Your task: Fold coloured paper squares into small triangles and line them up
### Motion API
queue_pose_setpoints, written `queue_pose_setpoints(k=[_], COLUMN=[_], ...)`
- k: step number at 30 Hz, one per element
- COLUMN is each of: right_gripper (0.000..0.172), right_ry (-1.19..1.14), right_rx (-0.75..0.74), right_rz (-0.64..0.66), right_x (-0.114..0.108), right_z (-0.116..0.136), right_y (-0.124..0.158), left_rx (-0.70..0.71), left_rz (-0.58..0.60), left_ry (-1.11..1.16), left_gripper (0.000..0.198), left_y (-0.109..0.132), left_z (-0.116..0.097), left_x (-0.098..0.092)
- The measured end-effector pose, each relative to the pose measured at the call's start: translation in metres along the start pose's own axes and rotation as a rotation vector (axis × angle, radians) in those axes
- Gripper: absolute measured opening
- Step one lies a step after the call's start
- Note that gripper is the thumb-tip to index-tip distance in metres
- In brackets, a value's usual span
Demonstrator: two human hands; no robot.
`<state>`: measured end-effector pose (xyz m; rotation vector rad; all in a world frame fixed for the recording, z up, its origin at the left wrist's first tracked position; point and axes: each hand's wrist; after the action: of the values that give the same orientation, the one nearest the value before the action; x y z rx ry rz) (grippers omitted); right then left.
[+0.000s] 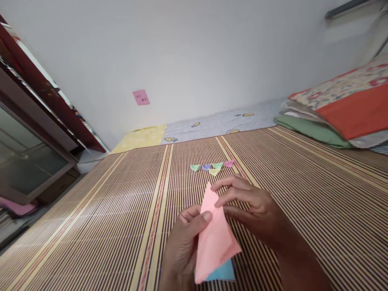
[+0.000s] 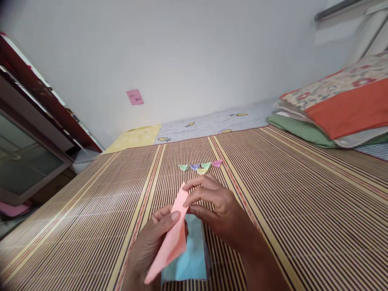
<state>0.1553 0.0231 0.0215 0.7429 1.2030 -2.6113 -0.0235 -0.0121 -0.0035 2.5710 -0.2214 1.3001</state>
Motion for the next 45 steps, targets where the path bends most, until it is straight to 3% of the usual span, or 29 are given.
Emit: queue_pose_setpoints(k=[2, 4, 6, 9, 11, 14, 17, 21, 24, 27, 32, 36, 39, 45], right_gripper=[0.005, 0.019, 0.019, 0.024, 0.028, 0.016, 0.035, 0.053, 0.05, 0.038, 0.009, 0.016, 0.017, 0.017], right_ry=[0.004, -0.009, -0.085, -0.256, -0.3, -0.224, 0.018, 0.214, 0.283, 0.305, 0.212, 0.165, 0.145, 0.123], right_rx=[0.048, 0.144, 0.279, 0.412, 0.422, 0.38, 0.204, -0.004, -0.096, -0.149, -0.059, 0.105, 0.144, 0.221], right_rz=[0.006, -0.035, -0.109, -0.168, -0.158, -0.154, -0.135, 0.008, 0.059, 0.019, -0.094, -0.195, -0.234, -0.225], right_x=[0.003, 0.008, 0.014, 0.019, 0.02, 0.017, 0.013, 0.015, 0.022, 0.029, 0.036, 0.043, 0.047, 0.049], right_z=[-0.004, -0.009, -0.015, -0.019, -0.018, -0.012, -0.002, 0.015, 0.021, 0.023, 0.027, 0.032, 0.033, 0.03], right_y=[0.001, 0.001, 0.002, 0.003, 0.002, 0.002, 0.001, 0.0, -0.001, -0.004, -0.006, -0.007, -0.007, -0.008], left_rx=[0.07, 0.229, 0.37, 0.496, 0.53, 0.583, 0.607, 0.596, 0.584, 0.589, 0.629, 0.653, 0.651, 0.6], left_rz=[-0.085, -0.222, -0.342, -0.419, -0.431, -0.446, -0.443, -0.442, -0.424, -0.398, -0.328, -0.326, -0.334, -0.332], left_ry=[0.025, -0.006, -0.022, -0.021, -0.007, 0.036, 0.083, 0.107, 0.107, 0.063, -0.052, -0.164, -0.208, -0.231], left_gripper=[0.02, 0.022, 0.026, 0.03, 0.031, 0.031, 0.028, 0.027, 0.028, 0.03, 0.022, 0.019, 0.022, 0.021], left_y=[0.003, 0.005, 0.005, 0.003, 0.002, 0.0, 0.001, 0.003, 0.005, 0.007, 0.013, 0.012, 0.01, 0.008], left_z=[-0.002, -0.005, -0.008, -0.012, -0.014, -0.015, -0.016, -0.018, -0.02, -0.019, -0.014, -0.008, -0.005, -0.002], left_x=[0.004, 0.008, 0.011, 0.013, 0.013, 0.01, 0.007, 0.004, 0.005, 0.008, 0.01, 0.009, 0.008, 0.011])
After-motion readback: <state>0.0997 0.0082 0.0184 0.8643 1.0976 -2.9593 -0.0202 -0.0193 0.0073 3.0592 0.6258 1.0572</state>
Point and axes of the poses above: each hand's wrist, its own y-axis away from the middle knuckle, its own x-axis out of the palm, z = x × y, and after that the axes turned 14 degrees about y, right-handed
